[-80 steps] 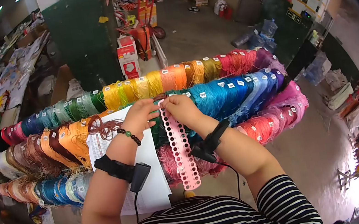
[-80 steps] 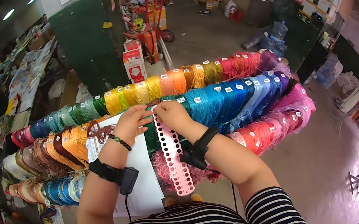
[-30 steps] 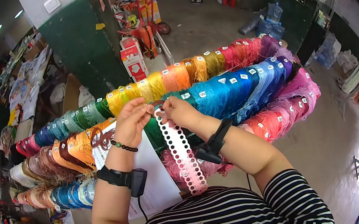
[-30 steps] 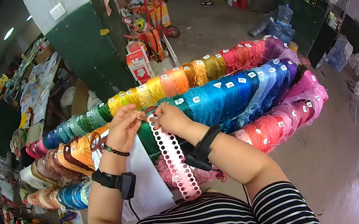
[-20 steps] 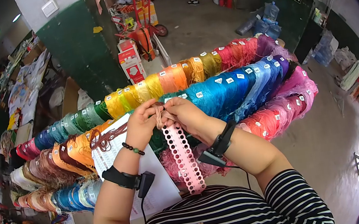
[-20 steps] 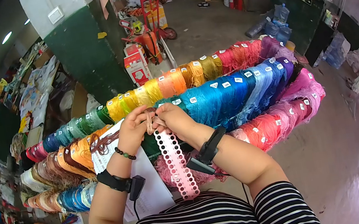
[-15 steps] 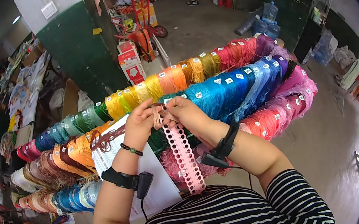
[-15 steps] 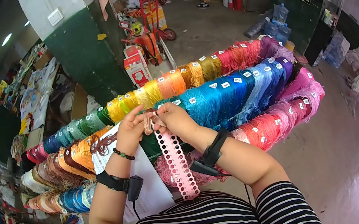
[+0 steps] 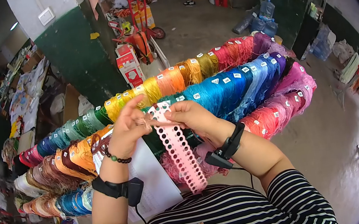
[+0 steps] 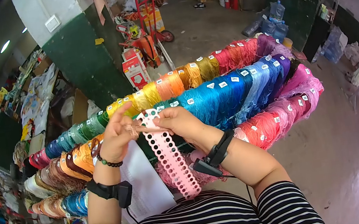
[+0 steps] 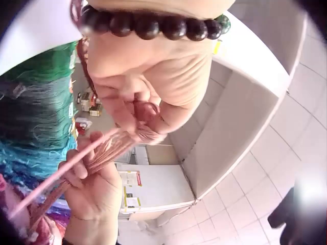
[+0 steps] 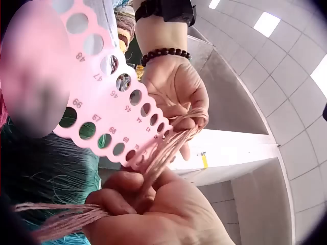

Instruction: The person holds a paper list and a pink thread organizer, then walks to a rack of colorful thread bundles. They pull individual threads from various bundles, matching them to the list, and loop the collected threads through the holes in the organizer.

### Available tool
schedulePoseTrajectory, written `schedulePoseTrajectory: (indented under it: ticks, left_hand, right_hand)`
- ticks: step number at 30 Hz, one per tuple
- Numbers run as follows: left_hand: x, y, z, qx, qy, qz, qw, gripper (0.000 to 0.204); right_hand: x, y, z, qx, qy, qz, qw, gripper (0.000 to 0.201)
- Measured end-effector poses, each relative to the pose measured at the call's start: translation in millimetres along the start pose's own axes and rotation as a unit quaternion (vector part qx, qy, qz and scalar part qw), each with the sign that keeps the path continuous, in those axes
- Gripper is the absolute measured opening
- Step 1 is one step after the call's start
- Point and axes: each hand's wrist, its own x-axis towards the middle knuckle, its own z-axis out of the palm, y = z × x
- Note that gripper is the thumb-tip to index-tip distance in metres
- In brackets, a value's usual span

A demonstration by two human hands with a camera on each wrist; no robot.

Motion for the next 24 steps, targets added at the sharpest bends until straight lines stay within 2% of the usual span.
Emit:
schedulePoseTrajectory:
  ticks: [1, 2, 5, 6, 8, 9, 11, 13, 14, 16, 18, 19, 20, 21, 22, 23, 24]
  left_hand:
    - [-1, 2, -7, 0.101, 0.026, 0.039, 0.994, 0.061]
    - [-2, 5, -13, 0.202, 0.052, 0.077, 0.975, 0.058]
    - [-10, 16, -24, 0.275, 0.177, 0.078, 0.942, 0.049]
    - [-11, 15, -24, 0.308, 0.168, 0.129, 0.928, 0.036]
    - [-20, 22, -28, 0.099, 0.184, 0.072, 0.975, 0.029]
    - [-26, 27, -33, -0.007, 0.189, 0.042, 0.981, 0.026]
    - [-38, 43, -43, -0.144, 0.245, 0.062, 0.957, 0.022]
    - [-54, 56, -79, -0.182, 0.249, 0.049, 0.950, 0.020]
    - [-59, 60, -81, -0.170, 0.240, 0.041, 0.955, 0.020]
    - [-69, 65, -82, -0.144, 0.221, 0.021, 0.964, 0.021]
    - [-72, 64, -86, 0.085, 0.201, 0.026, 0.975, 0.023]
    - [-73, 64, -89, 0.199, 0.189, 0.030, 0.961, 0.024]
    - [-62, 45, -93, 0.415, 0.167, 0.155, 0.881, 0.028]
    - [-67, 43, -103, 0.297, 0.173, 0.098, 0.934, 0.028]
    - [-69, 52, -106, 0.173, 0.177, 0.040, 0.968, 0.028]
    - [-73, 60, -109, 0.046, 0.176, -0.020, 0.983, 0.029]
    - [-70, 70, -118, -0.145, 0.218, -0.053, 0.964, 0.029]
  right_hand:
    - [-1, -4, 1, -0.005, 0.018, -0.007, 1.000, 0.015]
    - [-7, -7, 3, -0.060, 0.047, -0.033, 0.997, 0.014]
    - [-21, -19, 7, -0.071, 0.075, -0.040, 0.994, 0.014]
    - [-22, -16, 9, -0.091, 0.094, -0.053, 0.990, 0.014]
    - [-24, -10, 8, -0.090, 0.106, -0.088, 0.986, 0.015]
    - [-25, -8, 8, -0.088, 0.112, -0.105, 0.984, 0.016]
    - [-37, -17, 5, -0.070, 0.111, -0.102, 0.986, 0.015]
    - [-45, -22, -4, -0.032, 0.101, -0.091, 0.990, 0.014]
    - [-52, -26, 0, -0.101, 0.118, -0.092, 0.984, 0.014]
    - [-52, -16, -3, -0.102, 0.103, -0.108, 0.984, 0.014]
    - [-55, -18, -3, -0.136, 0.120, -0.120, 0.976, 0.015]
    - [-56, -18, -5, -0.150, 0.129, -0.129, 0.972, 0.015]
    - [-57, -18, -6, -0.164, 0.138, -0.137, 0.967, 0.015]
    - [-60, -19, -6, -0.166, 0.140, -0.121, 0.968, 0.016]
    - [-63, -21, -7, -0.168, 0.143, -0.106, 0.970, 0.016]
    - [-66, -22, -8, -0.170, 0.145, -0.090, 0.971, 0.016]
    - [-65, -15, -13, -0.177, 0.135, -0.129, 0.966, 0.018]
